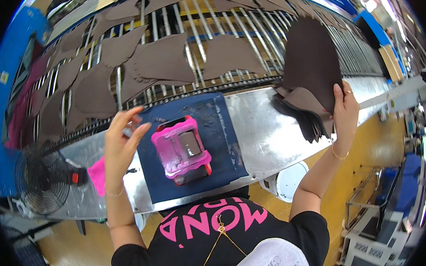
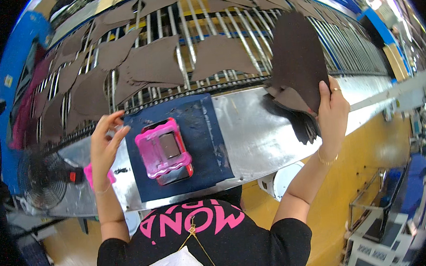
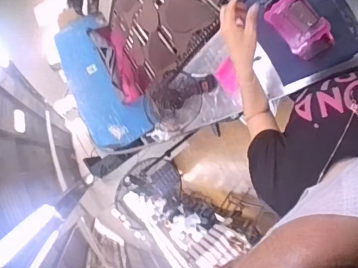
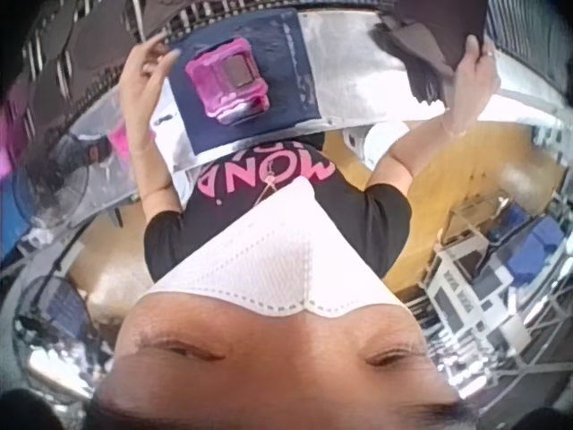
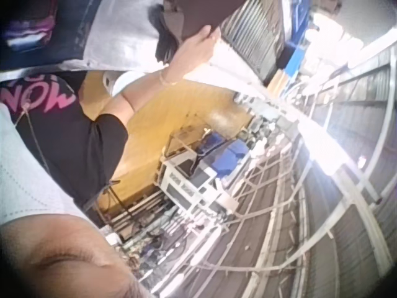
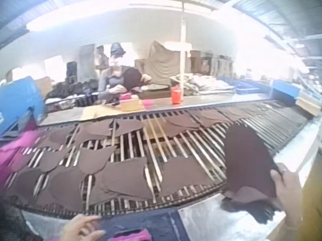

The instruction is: The person repeatedly picks up brown fabric pieces from a stack and places them onto a moving conveyor belt in a factory setting. The pieces are arranged one by one along the belt as it moves forward.

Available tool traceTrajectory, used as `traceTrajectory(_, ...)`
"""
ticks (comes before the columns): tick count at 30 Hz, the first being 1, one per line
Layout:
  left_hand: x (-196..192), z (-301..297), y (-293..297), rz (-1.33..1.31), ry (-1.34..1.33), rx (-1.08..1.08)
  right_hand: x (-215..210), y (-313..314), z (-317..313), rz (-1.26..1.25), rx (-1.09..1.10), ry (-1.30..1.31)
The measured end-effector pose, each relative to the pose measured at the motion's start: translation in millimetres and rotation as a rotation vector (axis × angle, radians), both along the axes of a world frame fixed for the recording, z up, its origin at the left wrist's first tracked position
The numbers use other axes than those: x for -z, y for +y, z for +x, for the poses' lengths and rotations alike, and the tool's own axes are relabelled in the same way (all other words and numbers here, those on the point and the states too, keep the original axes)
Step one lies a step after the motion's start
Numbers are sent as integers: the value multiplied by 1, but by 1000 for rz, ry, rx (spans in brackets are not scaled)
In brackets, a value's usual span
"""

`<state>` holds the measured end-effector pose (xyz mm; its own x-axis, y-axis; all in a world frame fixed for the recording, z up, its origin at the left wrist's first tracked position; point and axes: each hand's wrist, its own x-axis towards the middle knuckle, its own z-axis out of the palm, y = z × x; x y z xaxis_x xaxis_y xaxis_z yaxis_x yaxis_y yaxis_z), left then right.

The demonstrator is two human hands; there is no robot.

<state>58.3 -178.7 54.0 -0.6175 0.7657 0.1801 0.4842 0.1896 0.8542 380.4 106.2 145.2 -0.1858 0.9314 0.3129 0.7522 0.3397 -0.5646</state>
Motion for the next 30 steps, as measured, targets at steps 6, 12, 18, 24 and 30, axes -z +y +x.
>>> traceTrajectory(6,5,11,20,360,-332,-123,48,-65,-84,-81,-638,569)
traceTrajectory(12,-39,-22,-72,303,-238,-219,96,-117,-145,-284,-1052,586)
traceTrajectory(18,-40,-29,-126,166,-93,-297,114,-125,-158,-82,-1236,308)
traceTrajectory(24,-14,-18,-116,7,-106,-195,116,-100,-130,-99,-1236,211)
traceTrajectory(30,-1,3,-42,-192,47,80,146,-60,-68,-144,-962,120)
